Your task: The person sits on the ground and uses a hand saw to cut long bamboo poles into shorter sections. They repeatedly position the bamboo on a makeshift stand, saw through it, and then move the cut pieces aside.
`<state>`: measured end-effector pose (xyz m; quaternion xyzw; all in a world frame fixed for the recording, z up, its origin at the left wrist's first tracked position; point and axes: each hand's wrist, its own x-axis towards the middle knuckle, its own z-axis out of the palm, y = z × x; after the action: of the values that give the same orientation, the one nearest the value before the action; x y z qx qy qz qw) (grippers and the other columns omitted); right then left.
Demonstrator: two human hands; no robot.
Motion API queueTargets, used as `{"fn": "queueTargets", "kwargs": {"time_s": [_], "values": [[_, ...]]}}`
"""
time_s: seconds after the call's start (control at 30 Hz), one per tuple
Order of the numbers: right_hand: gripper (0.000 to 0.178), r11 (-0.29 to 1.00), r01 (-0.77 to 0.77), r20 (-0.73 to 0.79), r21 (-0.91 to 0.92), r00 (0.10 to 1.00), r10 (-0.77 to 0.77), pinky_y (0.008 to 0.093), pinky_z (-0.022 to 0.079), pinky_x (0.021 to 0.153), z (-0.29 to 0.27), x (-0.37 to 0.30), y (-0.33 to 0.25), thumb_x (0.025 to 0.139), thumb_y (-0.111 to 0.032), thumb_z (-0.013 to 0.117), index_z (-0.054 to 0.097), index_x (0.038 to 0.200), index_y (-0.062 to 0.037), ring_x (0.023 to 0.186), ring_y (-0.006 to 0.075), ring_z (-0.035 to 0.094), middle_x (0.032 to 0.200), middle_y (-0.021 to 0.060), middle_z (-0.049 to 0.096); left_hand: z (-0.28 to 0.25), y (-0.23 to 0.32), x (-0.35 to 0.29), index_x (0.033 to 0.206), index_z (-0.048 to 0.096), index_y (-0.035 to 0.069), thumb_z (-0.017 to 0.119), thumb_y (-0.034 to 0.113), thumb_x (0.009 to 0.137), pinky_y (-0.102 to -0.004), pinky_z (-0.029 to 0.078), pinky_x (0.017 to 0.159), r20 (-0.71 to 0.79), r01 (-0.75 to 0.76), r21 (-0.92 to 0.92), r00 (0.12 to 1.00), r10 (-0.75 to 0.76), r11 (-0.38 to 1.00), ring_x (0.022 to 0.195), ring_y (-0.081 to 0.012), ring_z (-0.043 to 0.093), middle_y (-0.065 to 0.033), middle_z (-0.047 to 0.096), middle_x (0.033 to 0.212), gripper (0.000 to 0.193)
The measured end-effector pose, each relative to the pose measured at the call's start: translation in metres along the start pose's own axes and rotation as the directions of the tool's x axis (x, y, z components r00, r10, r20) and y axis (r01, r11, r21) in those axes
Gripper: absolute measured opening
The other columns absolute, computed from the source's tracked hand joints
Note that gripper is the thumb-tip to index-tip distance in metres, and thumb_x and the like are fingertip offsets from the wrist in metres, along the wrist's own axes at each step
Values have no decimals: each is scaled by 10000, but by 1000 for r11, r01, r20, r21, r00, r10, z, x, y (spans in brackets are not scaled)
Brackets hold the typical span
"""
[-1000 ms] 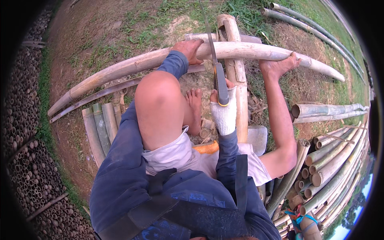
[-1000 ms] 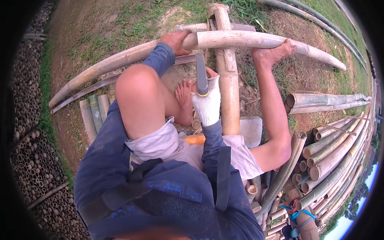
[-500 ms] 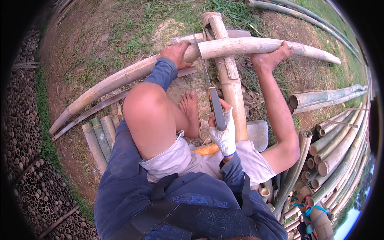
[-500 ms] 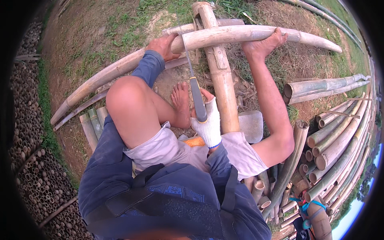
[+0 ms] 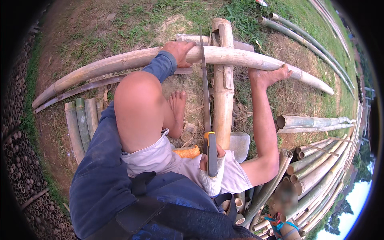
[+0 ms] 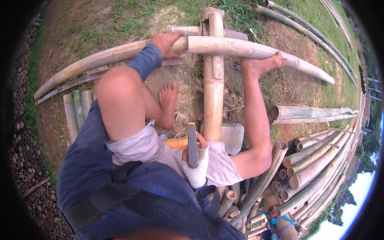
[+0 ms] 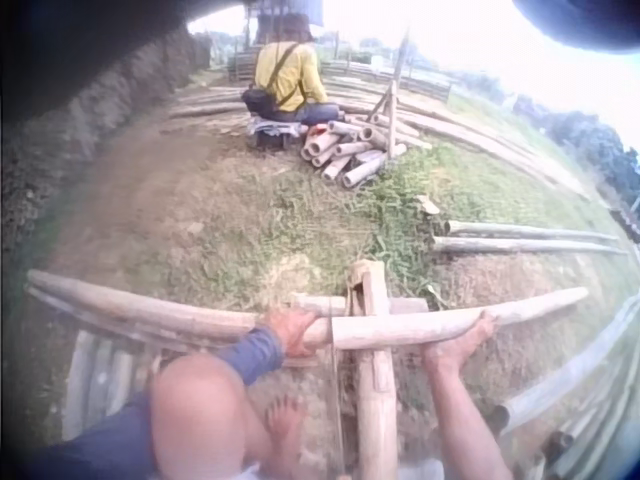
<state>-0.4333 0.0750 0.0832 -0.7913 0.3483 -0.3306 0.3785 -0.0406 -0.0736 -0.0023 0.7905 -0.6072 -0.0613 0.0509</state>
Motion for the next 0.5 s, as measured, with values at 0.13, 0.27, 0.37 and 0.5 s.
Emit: {"fn": "queueTargets", "kwargs": {"time_s": [0.13, 0.27, 0.37, 0.5], "values": [[492, 978, -111, -18, 179, 993, 116, 382, 529, 962, 80, 140, 61, 933, 19, 659, 522, 1403, -29, 1072, 306, 669, 1250, 176, 650, -7, 1, -3, 1495, 519, 200, 909, 492, 735, -487, 593, 991, 0, -16, -45, 1000, 16, 999, 1154, -364, 711, -152, 707, 1290, 903], [504, 975, -17, -4, 222, 1000, 18, 374, 529, 936, 83, 116, 81, 936, 12, 652, 511, 1419, -25, 1049, 284, 655, 1242, 177, 642, -9, 1, -4, 1496, 526, 198, 912, 478, 732, -486, 592, 1002, 53, -2, -84, 999, 6, 997, 1170, -357, 707, -150, 703, 1313, 900], [507, 994, -40, 29, 103, 999, 37, 347, 519, 870, 24, 13, 46, 940, 0, 623, 492, 1430, -7, 975, 223, 617, 1244, 158, 614, -4, 1, -3, 1488, 529, 198, 915, 476, 727, -485, 598, 994, 1, -27, -28, 1000, 28, 999, 1143, -365, 717, -137, 709, 1307, 897], [506, 987, -160, 82, 0, 984, 160, 322, 512, 814, -29, -63, -12, 945, -14, 592, 475, 1437, 12, 911, 165, 586, 1246, 142, 588, 3, 4, -6, 1488, 530, 208, 907, 491, 747, -476, 606, 987, 38, -23, -43, 999, 25, 999, 1133, -363, 722, -140, 708, 1294, 878]]}}
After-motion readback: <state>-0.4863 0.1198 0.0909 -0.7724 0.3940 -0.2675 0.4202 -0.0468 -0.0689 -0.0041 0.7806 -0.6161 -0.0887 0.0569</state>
